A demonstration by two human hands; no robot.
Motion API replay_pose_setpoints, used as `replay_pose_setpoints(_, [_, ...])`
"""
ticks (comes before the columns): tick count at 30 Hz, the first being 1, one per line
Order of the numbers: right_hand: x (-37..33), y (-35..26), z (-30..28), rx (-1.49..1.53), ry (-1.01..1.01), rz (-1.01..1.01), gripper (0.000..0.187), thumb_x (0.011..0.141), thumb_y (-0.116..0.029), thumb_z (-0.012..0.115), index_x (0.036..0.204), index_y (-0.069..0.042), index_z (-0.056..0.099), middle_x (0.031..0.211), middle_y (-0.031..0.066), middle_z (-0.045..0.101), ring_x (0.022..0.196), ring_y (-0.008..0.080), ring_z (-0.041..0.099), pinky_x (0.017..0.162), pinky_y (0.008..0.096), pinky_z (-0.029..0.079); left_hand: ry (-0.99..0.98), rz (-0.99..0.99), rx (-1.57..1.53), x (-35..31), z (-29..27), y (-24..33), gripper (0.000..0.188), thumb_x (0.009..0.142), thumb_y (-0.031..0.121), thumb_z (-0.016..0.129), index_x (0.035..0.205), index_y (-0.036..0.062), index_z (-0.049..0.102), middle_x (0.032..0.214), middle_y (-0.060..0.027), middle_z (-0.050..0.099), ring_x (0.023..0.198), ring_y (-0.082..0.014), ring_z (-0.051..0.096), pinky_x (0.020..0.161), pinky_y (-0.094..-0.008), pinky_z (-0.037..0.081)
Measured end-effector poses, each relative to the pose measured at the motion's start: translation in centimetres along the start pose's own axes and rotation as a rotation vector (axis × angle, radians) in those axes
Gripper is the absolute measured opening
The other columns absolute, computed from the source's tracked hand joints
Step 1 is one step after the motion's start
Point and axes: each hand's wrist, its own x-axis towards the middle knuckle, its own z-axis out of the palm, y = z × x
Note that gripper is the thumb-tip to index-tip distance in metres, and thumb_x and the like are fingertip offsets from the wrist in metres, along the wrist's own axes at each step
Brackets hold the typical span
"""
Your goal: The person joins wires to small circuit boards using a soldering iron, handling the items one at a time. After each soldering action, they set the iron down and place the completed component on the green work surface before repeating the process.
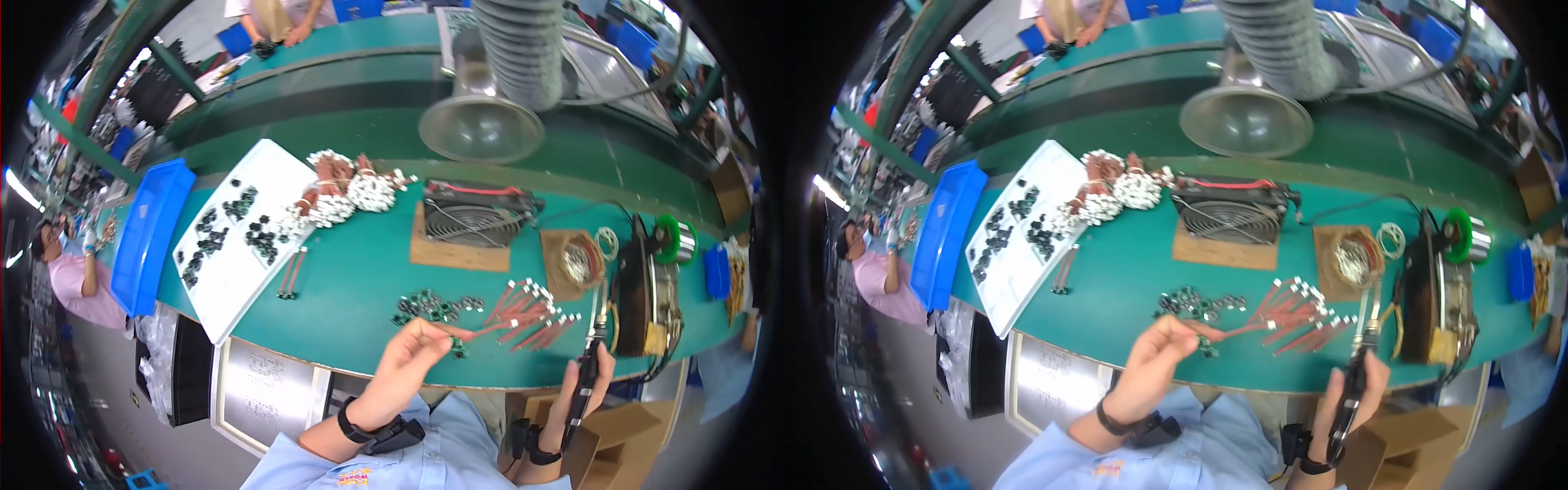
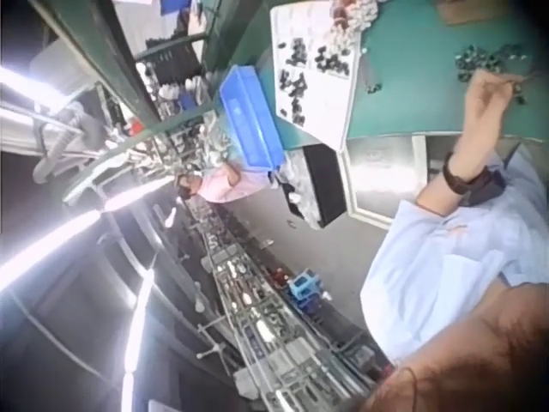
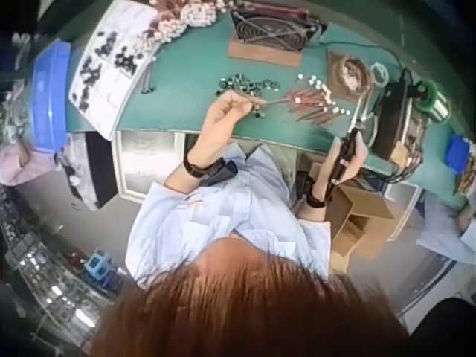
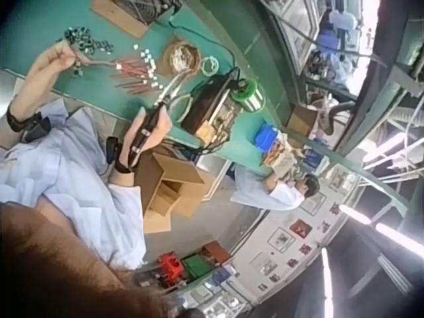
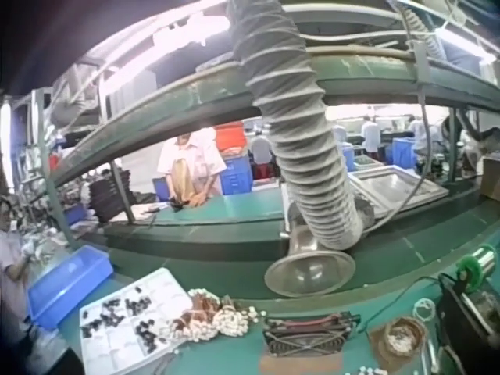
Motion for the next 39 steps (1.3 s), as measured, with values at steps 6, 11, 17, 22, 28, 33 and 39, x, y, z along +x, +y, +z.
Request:
replay_pose_setpoints(6, [1.9,-1.1,0.8,0.067,-0.106,0.146,0.041,0.084,0.003,0.052,0.125,0.000,0.045,0.117,0.0103,0.048,0.103,0.0182,0.049,0.090,0.0285,0.038,-0.009,-0.035,0.020,-0.9,-0.4,0.5,0.006,0.093,0.008,0.047,0.088,0.0043,0.048,0.111,-0.0171,0.060,0.099,-0.0158,0.056,0.087,-0.0288,0.043])
replay_pose_setpoints(11, [1.0,-1.8,1.2,0.052,-0.036,0.081,0.036,0.087,-0.005,0.055,0.122,0.001,0.047,0.117,0.0159,0.050,0.101,0.0271,0.051,0.089,0.0340,0.040,-0.046,-0.045,-0.025,-0.7,-1.4,0.6,0.005,0.094,0.008,0.047,0.090,0.0040,0.049,0.114,-0.0139,0.059,0.103,-0.0122,0.052,0.091,-0.0276,0.039])
replay_pose_setpoints(17, [0.7,-2.3,2.4,-0.060,-0.003,-0.030,0.031,0.088,-0.005,0.057,0.117,0.004,0.050,0.111,0.0188,0.054,0.097,0.0300,0.053,0.086,0.0353,0.042,-0.067,-0.025,-0.059,-0.4,-2.3,1.7,0.007,0.094,0.009,0.047,0.089,0.0042,0.049,0.115,-0.0147,0.059,0.104,-0.0152,0.052,0.092,-0.0297,0.039])
replay_pose_setpoints(22, [0.7,-3.3,3.1,-0.134,0.045,-0.193,0.029,0.086,-0.006,0.059,0.113,0.002,0.053,0.104,0.0199,0.053,0.094,0.0331,0.052,0.085,0.0399,0.041,-0.186,-0.051,-0.266,0.1,-5.0,1.9,0.008,0.093,0.012,0.047,0.090,0.0047,0.050,0.113,-0.0146,0.058,0.108,-0.0181,0.050,0.097,-0.0329,0.033])
replay_pose_setpoints(28, [0.4,-3.3,3.8,-0.362,0.070,-0.311,0.026,0.086,-0.009,0.061,0.110,-0.001,0.055,0.106,0.0226,0.050,0.094,0.0370,0.050,0.084,0.0434,0.040,-0.281,-0.117,-0.521,1.1,-9.6,1.1,0.009,0.092,0.012,0.048,0.090,0.0046,0.051,0.110,-0.0129,0.057,0.111,-0.0191,0.047,0.100,-0.0340,0.029])
replay_pose_setpoints(33, [0.2,-2.6,4.3,-0.425,0.095,-0.360,0.026,0.085,-0.008,0.062,0.109,-0.001,0.056,0.108,0.0233,0.049,0.095,0.0362,0.049,0.084,0.0417,0.040,-0.259,-0.091,-0.513,1.2,-9.8,1.2,0.006,0.088,0.011,0.051,0.091,0.0052,0.052,0.103,-0.0122,0.059,0.102,-0.0223,0.051,0.094,-0.0358,0.035])
replay_pose_setpoints(39, [0.5,-3.3,4.5,-0.551,0.096,-0.387,0.023,0.082,-0.005,0.064,0.104,-0.001,0.059,0.106,0.0221,0.051,0.090,0.0342,0.052,0.080,0.0395,0.042,-0.216,-0.082,-0.497,0.6,-8.9,2.4,0.004,0.086,0.008,0.054,0.088,0.0045,0.053,0.097,-0.0139,0.061,0.094,-0.0242,0.057,0.086,-0.0362,0.042])
